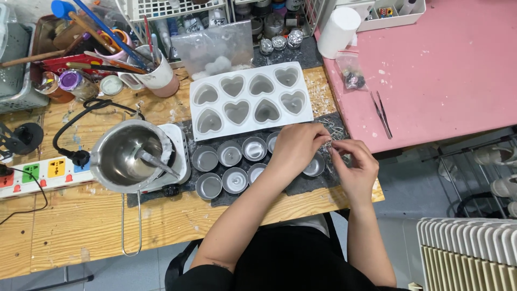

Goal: Prepare and insert wicks into small metal candle molds on a workbench.

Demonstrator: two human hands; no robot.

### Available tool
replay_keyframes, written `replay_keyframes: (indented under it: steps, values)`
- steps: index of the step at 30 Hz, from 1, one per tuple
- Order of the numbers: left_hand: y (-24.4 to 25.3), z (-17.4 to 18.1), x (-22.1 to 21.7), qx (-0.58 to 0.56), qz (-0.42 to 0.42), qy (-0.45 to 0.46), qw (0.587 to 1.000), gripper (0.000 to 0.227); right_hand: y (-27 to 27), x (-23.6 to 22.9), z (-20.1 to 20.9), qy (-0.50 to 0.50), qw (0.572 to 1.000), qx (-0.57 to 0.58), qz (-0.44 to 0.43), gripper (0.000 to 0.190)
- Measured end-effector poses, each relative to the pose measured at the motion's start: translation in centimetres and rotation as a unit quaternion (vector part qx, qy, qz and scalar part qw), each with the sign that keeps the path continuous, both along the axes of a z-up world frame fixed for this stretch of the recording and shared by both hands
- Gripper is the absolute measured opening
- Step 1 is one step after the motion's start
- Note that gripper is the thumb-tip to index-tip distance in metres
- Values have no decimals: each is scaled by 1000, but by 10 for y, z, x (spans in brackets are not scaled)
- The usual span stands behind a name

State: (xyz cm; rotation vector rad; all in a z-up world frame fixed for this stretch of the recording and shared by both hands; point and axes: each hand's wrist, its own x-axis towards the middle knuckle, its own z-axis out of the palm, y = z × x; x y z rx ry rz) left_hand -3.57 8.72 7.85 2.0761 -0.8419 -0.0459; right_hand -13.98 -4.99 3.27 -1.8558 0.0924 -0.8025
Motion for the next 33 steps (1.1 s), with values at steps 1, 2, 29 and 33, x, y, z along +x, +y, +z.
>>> replay_keyframes:
  steps: [1,2,29,33]
  values:
    - [3,0,-1,0,1,0,1000,15,1,-1,-1,0,1000,0,1,19]
    - [6,-1,-1,-20,0,0,1000,15,1,-1,-1,-3,1000,-7,0,19]
    - [98,5,-26,-450,-34,256,855,15,-5,-17,-22,-38,916,366,157,15]
    - [96,-2,-35,-395,19,236,888,15,14,-7,10,-39,993,111,-11,15]
